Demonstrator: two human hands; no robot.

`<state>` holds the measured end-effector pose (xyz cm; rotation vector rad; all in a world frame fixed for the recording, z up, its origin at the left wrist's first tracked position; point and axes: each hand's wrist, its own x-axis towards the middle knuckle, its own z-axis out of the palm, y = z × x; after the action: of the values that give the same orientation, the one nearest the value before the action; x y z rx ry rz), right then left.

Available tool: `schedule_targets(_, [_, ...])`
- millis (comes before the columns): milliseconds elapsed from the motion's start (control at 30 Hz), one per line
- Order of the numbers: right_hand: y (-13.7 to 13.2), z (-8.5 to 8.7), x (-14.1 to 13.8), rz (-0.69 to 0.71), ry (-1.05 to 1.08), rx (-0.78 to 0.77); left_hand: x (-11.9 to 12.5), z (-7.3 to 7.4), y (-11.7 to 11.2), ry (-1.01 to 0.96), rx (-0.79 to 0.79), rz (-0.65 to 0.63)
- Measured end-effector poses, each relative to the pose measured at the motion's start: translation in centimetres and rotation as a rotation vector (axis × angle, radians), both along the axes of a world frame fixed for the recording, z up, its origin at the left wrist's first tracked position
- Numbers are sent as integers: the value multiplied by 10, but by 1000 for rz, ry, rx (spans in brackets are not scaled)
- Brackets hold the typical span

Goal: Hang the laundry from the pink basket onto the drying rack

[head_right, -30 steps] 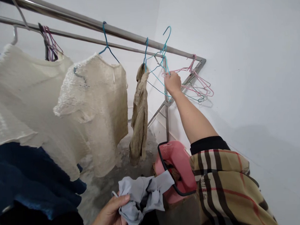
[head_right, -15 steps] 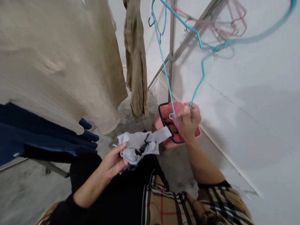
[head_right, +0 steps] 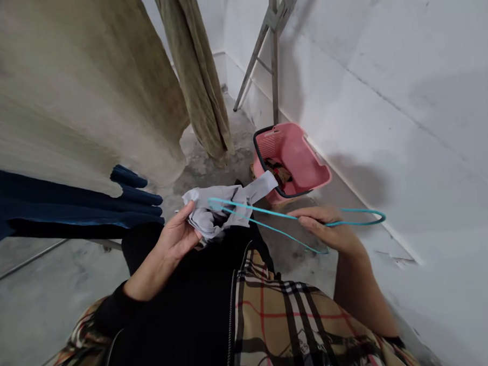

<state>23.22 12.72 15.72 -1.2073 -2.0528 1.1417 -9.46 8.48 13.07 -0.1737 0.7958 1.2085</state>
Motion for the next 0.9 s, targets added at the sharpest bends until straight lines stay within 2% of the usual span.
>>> schedule_targets(100, [0,10,6,148,-68,31,3,1,2,34,12,14])
schedule_targets(300, [4,11,-5,268,-150,92,6,4,0,139,83,34])
schedule_targets(367, [4,9,-10,272,-159,104,9,4,-2,157,108,24])
schedule_targets(467, [0,1,-28,186,-175,92,16,3,-6,184,149,-36])
schedule_targets(633, [-11,-38,-84,75,-64,-64,37,-4,-19,255,283,-225])
schedule_targets(733, [-13,-64,-111,-35,98,-115,45,-11,-26,337,455,-405])
schedule_targets(833, [-9,-79,-115,-114,224,-92,44,-16,-30,469,664,-639])
schedule_targets(900, [-4,-81,-106,-158,237,-45,40,-18,-30,589,795,-737])
